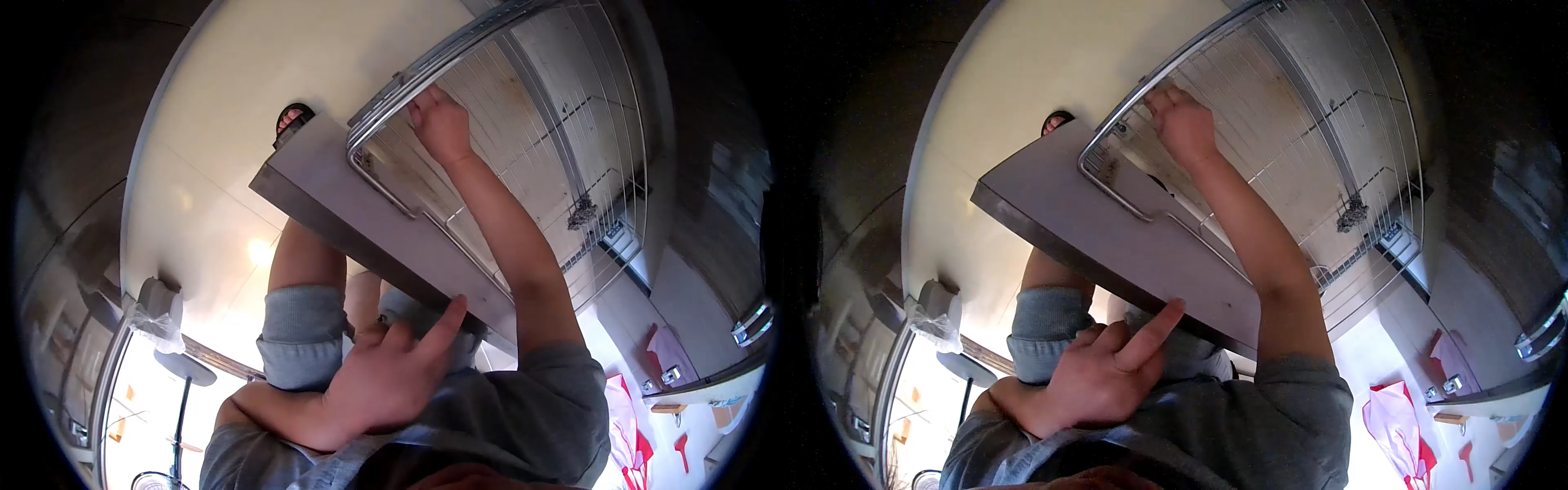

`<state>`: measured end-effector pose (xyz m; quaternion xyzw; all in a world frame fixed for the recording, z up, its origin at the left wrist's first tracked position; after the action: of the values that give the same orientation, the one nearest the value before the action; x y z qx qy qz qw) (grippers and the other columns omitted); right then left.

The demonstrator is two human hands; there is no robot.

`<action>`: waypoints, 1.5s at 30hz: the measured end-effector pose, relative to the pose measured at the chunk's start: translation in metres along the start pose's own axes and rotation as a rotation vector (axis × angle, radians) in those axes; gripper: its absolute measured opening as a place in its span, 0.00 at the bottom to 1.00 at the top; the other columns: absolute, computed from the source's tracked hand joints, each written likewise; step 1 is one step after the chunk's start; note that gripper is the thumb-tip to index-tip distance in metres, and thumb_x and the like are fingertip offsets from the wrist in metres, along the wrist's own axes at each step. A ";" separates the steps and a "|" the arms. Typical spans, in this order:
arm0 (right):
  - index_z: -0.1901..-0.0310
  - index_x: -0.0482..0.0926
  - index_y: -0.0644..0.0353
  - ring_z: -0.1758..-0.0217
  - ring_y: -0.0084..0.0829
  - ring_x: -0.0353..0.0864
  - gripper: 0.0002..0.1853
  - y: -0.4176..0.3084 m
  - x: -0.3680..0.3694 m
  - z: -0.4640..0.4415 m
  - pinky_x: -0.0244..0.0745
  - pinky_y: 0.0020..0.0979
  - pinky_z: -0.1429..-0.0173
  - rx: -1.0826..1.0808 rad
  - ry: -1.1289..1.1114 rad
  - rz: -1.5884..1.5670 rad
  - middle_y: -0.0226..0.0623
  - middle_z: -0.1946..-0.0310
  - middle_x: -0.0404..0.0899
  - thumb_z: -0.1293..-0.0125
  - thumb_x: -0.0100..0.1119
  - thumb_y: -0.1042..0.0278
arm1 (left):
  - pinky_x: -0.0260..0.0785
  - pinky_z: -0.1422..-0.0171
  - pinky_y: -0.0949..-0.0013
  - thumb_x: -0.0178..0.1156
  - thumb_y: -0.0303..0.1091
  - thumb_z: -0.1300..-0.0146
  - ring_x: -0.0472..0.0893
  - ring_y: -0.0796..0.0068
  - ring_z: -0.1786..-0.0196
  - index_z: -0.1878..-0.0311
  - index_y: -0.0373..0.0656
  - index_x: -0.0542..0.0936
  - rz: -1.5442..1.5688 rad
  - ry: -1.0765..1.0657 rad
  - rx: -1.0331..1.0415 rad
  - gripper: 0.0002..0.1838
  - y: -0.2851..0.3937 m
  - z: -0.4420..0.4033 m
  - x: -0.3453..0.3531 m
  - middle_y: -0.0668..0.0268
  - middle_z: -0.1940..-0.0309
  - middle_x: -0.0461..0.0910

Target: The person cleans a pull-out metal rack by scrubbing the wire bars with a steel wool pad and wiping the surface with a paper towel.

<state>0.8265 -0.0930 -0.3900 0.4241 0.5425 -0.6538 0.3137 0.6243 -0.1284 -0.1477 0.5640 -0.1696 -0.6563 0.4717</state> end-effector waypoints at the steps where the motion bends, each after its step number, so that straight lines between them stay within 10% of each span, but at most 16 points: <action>1: 0.60 0.77 0.48 0.58 0.38 0.78 0.07 -0.001 0.001 -0.003 0.76 0.36 0.61 -0.034 0.028 -0.003 0.31 0.63 0.77 0.42 0.54 0.67 | 0.74 0.66 0.71 0.61 0.32 0.48 0.74 0.74 0.68 0.64 0.46 0.83 0.010 -0.027 -0.019 0.08 -0.001 0.000 0.000 0.67 0.36 0.66; 21: 0.58 0.81 0.54 0.51 0.39 0.74 0.11 -0.010 0.003 0.007 0.75 0.34 0.50 -0.191 0.105 -0.049 0.37 0.53 0.76 0.44 0.60 0.69 | 0.75 0.67 0.71 0.61 0.31 0.50 0.75 0.74 0.69 0.67 0.45 0.83 -0.042 -0.060 0.065 0.07 0.001 -0.006 -0.008 0.63 0.36 0.66; 32: 0.60 0.81 0.56 0.57 0.35 0.77 0.07 0.062 -0.050 0.158 0.75 0.31 0.54 0.022 -0.052 -0.073 0.38 0.57 0.76 0.41 0.61 0.72 | 0.75 0.67 0.72 0.61 0.30 0.50 0.75 0.75 0.69 0.71 0.44 0.83 0.031 -0.041 0.023 0.04 0.002 0.004 0.001 0.61 0.35 0.65; 45: 0.63 0.82 0.54 0.52 0.38 0.74 0.08 -0.020 0.014 0.003 0.74 0.32 0.51 -0.157 0.155 -0.234 0.32 0.54 0.77 0.45 0.60 0.74 | 0.75 0.68 0.72 0.60 0.30 0.52 0.76 0.74 0.68 0.70 0.42 0.82 -0.041 -0.010 0.082 0.06 0.000 -0.004 -0.004 0.60 0.36 0.66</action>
<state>0.8024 -0.0913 -0.3938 0.3814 0.6603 -0.6066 0.2250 0.6274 -0.1242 -0.1464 0.5829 -0.1871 -0.6613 0.4335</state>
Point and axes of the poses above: each hand's wrist, its own z-axis away from the middle knuckle, its own x-axis out of the palm, y = z × x, the point moved 1 cm from there along -z, towards the middle knuckle
